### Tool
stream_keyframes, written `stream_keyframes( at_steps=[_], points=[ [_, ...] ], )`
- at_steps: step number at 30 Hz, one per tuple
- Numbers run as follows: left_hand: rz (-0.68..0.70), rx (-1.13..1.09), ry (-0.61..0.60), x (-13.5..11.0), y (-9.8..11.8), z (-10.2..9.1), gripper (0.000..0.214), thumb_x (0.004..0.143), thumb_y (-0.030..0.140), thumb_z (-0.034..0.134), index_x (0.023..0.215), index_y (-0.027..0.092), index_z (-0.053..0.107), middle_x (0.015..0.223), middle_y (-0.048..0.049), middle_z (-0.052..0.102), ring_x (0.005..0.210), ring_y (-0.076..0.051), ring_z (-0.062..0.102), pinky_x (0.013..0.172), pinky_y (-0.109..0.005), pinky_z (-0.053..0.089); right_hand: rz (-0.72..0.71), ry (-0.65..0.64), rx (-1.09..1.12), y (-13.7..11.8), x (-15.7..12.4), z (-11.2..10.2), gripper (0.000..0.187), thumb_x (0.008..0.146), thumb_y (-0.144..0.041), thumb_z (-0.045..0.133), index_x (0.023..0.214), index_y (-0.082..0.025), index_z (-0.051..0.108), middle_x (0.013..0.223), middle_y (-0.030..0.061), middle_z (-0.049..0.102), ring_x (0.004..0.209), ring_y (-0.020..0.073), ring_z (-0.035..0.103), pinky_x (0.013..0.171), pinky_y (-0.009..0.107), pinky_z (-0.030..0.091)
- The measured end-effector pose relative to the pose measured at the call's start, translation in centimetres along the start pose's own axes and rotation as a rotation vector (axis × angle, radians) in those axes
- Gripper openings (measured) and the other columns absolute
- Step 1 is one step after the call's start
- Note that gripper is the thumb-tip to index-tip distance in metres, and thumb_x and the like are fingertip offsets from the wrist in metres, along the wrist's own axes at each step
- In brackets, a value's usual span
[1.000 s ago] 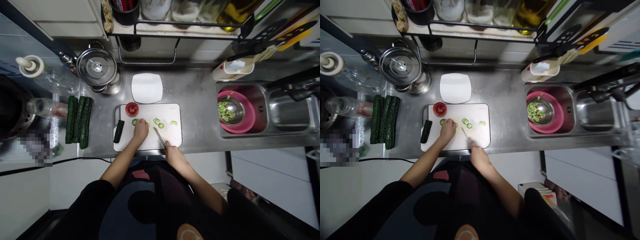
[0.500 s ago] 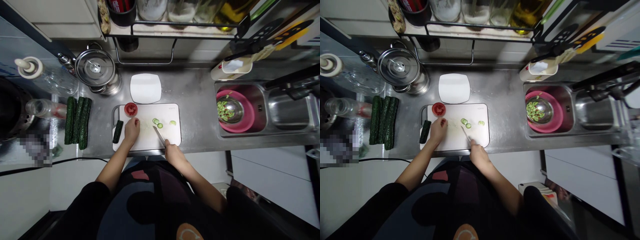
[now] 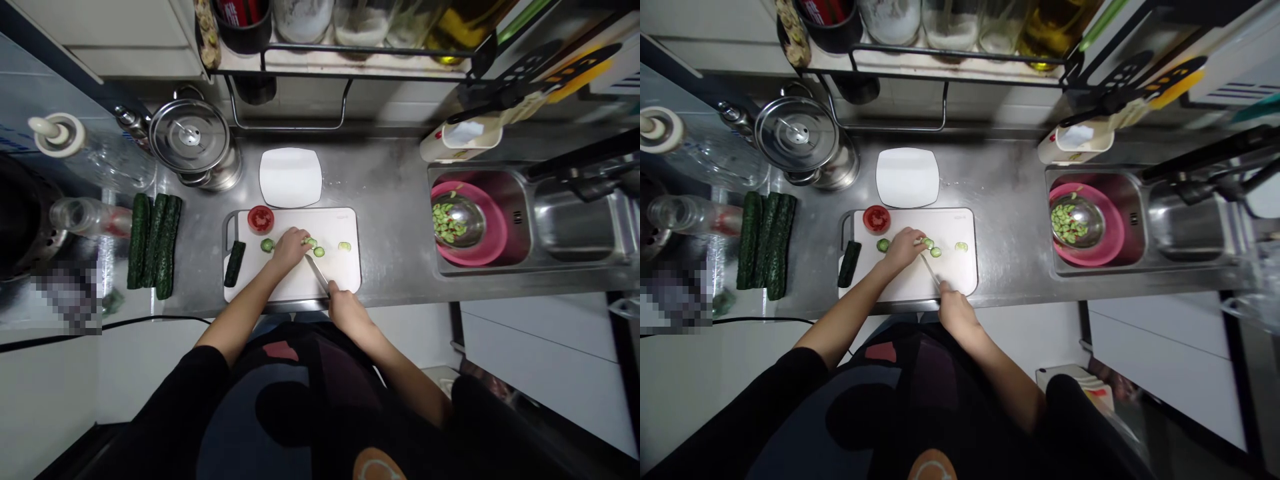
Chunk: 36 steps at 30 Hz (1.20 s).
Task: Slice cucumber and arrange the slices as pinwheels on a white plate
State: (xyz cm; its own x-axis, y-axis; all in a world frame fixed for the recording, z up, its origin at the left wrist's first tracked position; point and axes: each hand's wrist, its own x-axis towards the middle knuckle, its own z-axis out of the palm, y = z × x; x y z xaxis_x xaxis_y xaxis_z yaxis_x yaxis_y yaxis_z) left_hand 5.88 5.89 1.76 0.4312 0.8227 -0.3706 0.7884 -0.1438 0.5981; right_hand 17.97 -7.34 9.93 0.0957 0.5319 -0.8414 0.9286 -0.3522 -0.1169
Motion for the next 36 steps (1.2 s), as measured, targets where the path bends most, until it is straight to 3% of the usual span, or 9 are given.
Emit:
stream_keyframes(
  at_steps=[4,10,13,17,24,26,28,31,36],
  points=[
    [-0.074,0.030,-0.076,1.0,1.2,0.1,0.017,0.081,0.018,0.061,0.097,0.019,0.066,0.107,-0.0062,0.060,0.099,-0.019,0.057,0.081,-0.028,0.047,0.012,-0.012,0.006,-0.1,-0.2,-0.1,0.042,0.084,-0.005,0.035,0.124,-0.016,0.045,0.096,0.0144,0.065,0.097,0.0262,0.064,0.071,0.027,0.044],
    [-0.051,-0.045,-0.055,1.1,1.4,0.6,0.011,0.079,0.013,0.059,0.087,0.017,0.065,0.095,-0.0049,0.064,0.090,-0.017,0.059,0.077,-0.026,0.047,0.010,-0.020,0.023,0.1,-0.4,-0.1,0.043,0.084,-0.004,0.036,0.124,-0.015,0.046,0.096,0.0148,0.065,0.097,0.0273,0.064,0.072,0.028,0.044],
    [-0.031,-0.152,-0.040,0.7,0.8,0.5,0.010,0.080,0.015,0.058,0.086,0.018,0.066,0.085,-0.0015,0.067,0.078,-0.014,0.060,0.074,-0.024,0.048,0.013,-0.018,0.035,0.2,-0.3,-0.2,0.044,0.084,-0.005,0.036,0.126,-0.016,0.045,0.096,0.0146,0.065,0.097,0.0264,0.064,0.071,0.027,0.044],
    [-0.031,-0.153,-0.010,-0.2,-1.0,-0.9,0.015,0.078,0.016,0.058,0.087,0.019,0.070,0.085,0.0000,0.070,0.079,-0.014,0.062,0.077,-0.024,0.049,0.010,-0.013,0.037,0.4,-0.2,-0.3,0.042,0.085,-0.004,0.035,0.124,-0.016,0.046,0.095,0.0143,0.065,0.096,0.0260,0.064,0.070,0.027,0.044],
    [0.120,0.045,-0.308,0.6,-3.1,-2.7,0.028,0.074,0.007,0.052,0.085,0.021,0.074,0.090,-0.0026,0.072,0.087,-0.018,0.064,0.080,-0.026,0.048,0.016,-0.011,0.030,0.0,0.2,-0.5,0.044,0.086,-0.005,0.036,0.128,-0.017,0.044,0.095,0.0138,0.065,0.096,0.0258,0.064,0.072,0.028,0.045],
    [0.162,0.100,-0.260,0.5,-3.2,-2.4,0.027,0.075,0.007,0.053,0.086,0.020,0.073,0.093,-0.0042,0.071,0.092,-0.019,0.063,0.084,-0.027,0.047,0.012,-0.011,0.020,-0.3,0.2,-0.6,0.044,0.086,-0.005,0.036,0.128,-0.016,0.044,0.095,0.0139,0.065,0.097,0.0259,0.064,0.072,0.028,0.045],
    [0.169,0.118,-0.125,-0.2,-3.2,-1.9,0.025,0.077,0.008,0.054,0.092,0.019,0.071,0.099,-0.0066,0.068,0.099,-0.020,0.061,0.090,-0.029,0.046,0.012,-0.011,0.014,-0.5,0.3,-0.8,0.045,0.086,-0.005,0.036,0.129,-0.016,0.044,0.096,0.0141,0.065,0.098,0.0261,0.064,0.073,0.028,0.045],
    [0.067,0.097,0.071,-2.4,-3.4,-0.7,0.022,0.082,0.015,0.057,0.101,0.018,0.067,0.104,-0.0089,0.065,0.099,-0.021,0.060,0.091,-0.032,0.048,0.008,-0.018,0.007,-0.8,0.3,-1.0,0.047,0.085,-0.003,0.036,0.130,-0.016,0.043,0.098,0.0145,0.065,0.100,0.0260,0.063,0.074,0.028,0.045],
    [-0.107,0.046,0.185,-5.1,-3.9,2.1,0.022,0.084,0.018,0.058,0.105,0.017,0.064,0.101,-0.0092,0.063,0.095,-0.020,0.061,0.091,-0.032,0.049,-0.025,-0.002,-0.004,-1.2,0.3,-1.0,0.044,0.086,-0.003,0.038,0.128,-0.016,0.043,0.097,0.0135,0.065,0.100,0.0242,0.063,0.073,0.026,0.044]
  ],
)
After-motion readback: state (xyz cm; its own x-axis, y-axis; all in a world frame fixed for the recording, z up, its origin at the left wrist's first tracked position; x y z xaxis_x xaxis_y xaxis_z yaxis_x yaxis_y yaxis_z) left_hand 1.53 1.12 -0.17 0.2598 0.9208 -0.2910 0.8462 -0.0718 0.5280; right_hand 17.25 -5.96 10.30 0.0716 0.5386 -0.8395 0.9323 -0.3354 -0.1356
